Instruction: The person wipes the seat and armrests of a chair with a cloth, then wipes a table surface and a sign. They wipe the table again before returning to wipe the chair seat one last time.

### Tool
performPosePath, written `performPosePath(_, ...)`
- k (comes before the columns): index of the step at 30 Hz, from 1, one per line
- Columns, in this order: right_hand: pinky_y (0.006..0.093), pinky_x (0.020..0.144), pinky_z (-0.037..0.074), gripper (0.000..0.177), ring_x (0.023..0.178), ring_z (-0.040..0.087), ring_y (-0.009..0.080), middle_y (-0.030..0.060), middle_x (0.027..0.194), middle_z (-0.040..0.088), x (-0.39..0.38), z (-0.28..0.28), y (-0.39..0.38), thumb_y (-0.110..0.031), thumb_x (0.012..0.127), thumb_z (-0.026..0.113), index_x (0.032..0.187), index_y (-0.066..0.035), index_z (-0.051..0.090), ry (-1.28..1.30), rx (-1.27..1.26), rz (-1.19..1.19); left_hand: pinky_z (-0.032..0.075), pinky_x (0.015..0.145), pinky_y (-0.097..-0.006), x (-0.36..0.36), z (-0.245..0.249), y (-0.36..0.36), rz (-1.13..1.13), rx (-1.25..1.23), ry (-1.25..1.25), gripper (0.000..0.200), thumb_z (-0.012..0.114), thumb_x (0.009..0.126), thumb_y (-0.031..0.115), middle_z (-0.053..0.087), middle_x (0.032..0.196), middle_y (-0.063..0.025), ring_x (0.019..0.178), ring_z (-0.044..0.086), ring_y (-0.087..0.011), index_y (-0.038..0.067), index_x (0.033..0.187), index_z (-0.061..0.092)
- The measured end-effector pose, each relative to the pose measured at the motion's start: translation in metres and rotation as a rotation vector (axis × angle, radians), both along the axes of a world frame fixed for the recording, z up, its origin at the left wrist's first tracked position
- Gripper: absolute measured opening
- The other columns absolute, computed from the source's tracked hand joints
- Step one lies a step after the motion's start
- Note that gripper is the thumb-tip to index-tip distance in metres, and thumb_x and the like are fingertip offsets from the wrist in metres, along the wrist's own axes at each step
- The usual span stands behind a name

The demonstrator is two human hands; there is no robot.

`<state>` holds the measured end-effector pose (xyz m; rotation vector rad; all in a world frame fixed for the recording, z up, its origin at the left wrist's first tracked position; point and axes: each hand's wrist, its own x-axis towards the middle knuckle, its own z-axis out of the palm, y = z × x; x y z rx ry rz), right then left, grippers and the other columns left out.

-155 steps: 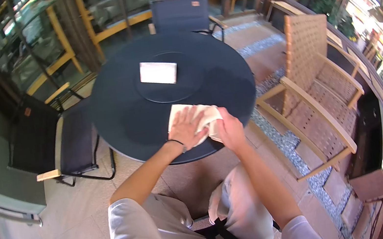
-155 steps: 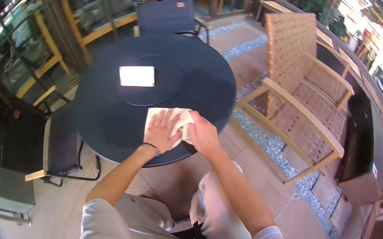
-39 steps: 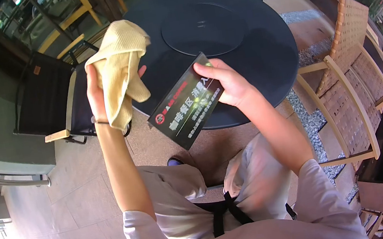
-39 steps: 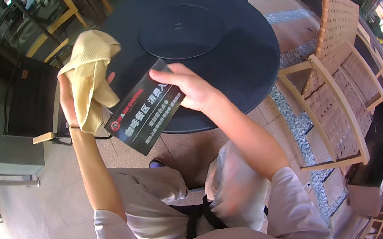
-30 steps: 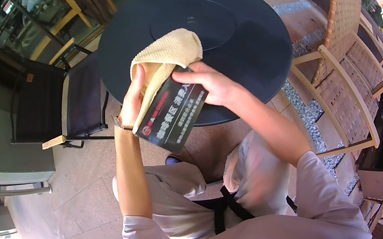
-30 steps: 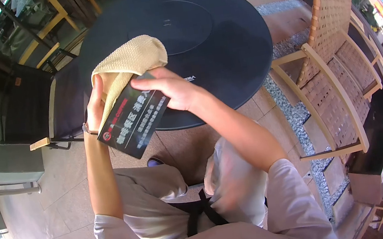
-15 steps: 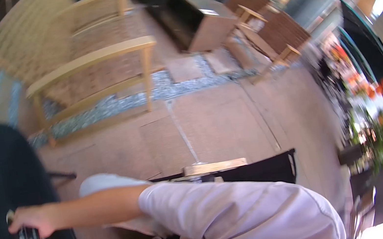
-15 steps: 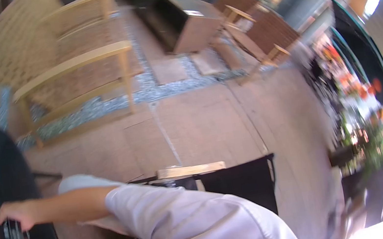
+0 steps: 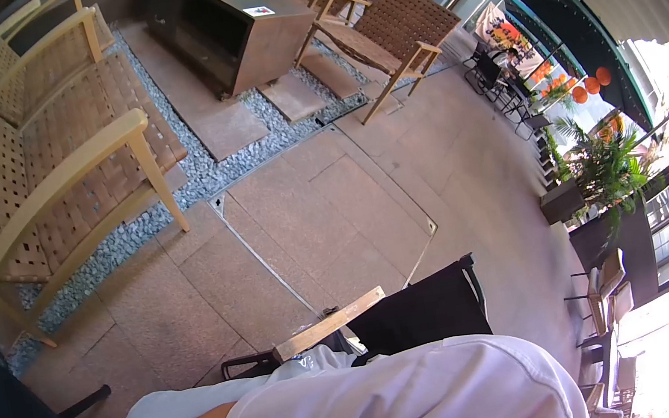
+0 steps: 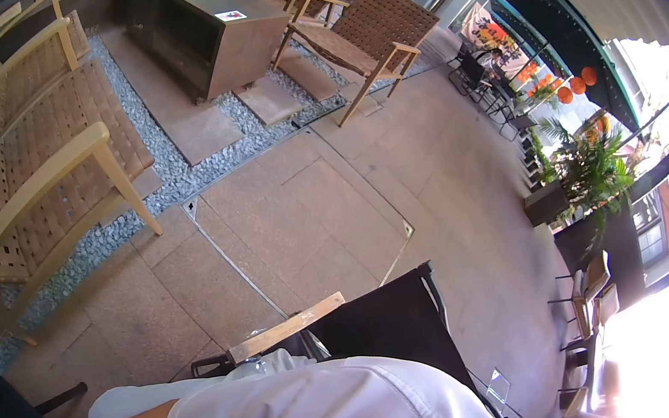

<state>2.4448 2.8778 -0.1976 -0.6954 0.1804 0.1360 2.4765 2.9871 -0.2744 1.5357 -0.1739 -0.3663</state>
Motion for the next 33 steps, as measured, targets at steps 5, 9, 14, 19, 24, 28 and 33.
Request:
performPosePath(5,0.0412,0.067,0.052,0.022,0.082,0.062,0.0229,0.0097,0.089,0.062,0.008,0.001,-0.001,-0.009,0.079,0.068,0.1,-0.003,0.063,0.036,-0.022,0.002,0.052,0.092,-0.0393,0.006,-0.004,0.004,0.005,0.02,0.012,0.064,0.047,0.098,0.057,0.065,0.119,-0.0136,0.103,0.066,-0.0258,0.004,0.134,0.054)
performPosePath(9,0.0415,0.069,0.052,0.026,0.084,0.061,0.0238,0.0105,0.092,0.061,0.012,0.0,-0.002,-0.01,0.079,0.068,0.103,-0.003,0.063,0.065,-0.041,-0.008,0.052,0.092,-0.0395,0.009,-0.006,0.003,-0.002,0.033,0.01,0.065,0.046,0.098,0.057,0.065,0.119,-0.0137,0.103,0.066,-0.026,0.004,0.134,0.054)
performPosePath(14,0.0418,0.07,0.053,0.031,0.087,0.06,0.025,0.0115,0.096,0.06,0.016,0.001,0.0,-0.011,0.078,0.068,0.107,-0.002,0.062,0.087,-0.052,0.003,0.052,0.092,-0.0397,0.009,-0.008,0.001,0.002,0.049,0.013,0.065,0.046,0.098,0.057,0.065,0.119,-0.0139,0.103,0.066,-0.0262,0.004,0.135,0.054)
performPosePath(19,0.0421,0.071,0.053,0.036,0.09,0.059,0.0261,0.0125,0.1,0.058,0.022,0.002,0.004,-0.012,0.077,0.068,0.11,-0.002,0.061,0.104,-0.054,0.009,0.052,0.092,-0.0399,0.012,-0.007,0.003,0.001,0.063,0.013,0.066,0.046,0.098,0.058,0.065,0.12,-0.014,0.103,0.066,-0.0265,0.004,0.135,0.054)
performPosePath(24,0.0425,0.073,0.053,0.04,0.093,0.057,0.0273,0.0134,0.104,0.057,0.034,0.0,0.012,-0.013,0.076,0.068,0.114,-0.002,0.06,0.119,-0.057,0.027,0.052,0.092,-0.0402,0.011,-0.007,0.008,0.003,0.074,0.02,0.066,0.045,0.098,0.058,0.065,0.12,-0.0142,0.103,0.066,-0.0267,0.005,0.135,0.054)
performPosePath(28,0.0427,0.074,0.053,0.044,0.095,0.057,0.0282,0.0142,0.107,0.056,0.047,-0.002,0.02,-0.014,0.076,0.068,0.117,-0.002,0.059,0.135,-0.082,0.046,0.052,0.092,-0.0404,0.013,-0.006,0.016,0.015,0.074,0.009,0.066,0.045,0.098,0.059,0.065,0.12,-0.0143,0.103,0.066,-0.0269,0.005,0.135,0.054)
performPosePath(33,0.0396,0.062,0.052,0.04,0.075,0.064,0.0232,0.0108,0.085,0.067,0.042,-0.032,0.073,-0.004,0.068,0.065,0.107,-0.001,0.065,0.051,-0.21,0.186,0.053,0.092,-0.0406,0.013,0.016,0.074,0.172,0.028,0.035,0.067,0.045,0.098,0.059,0.065,0.12,-0.0145,0.102,0.067,-0.0271,0.005,0.135,0.054)
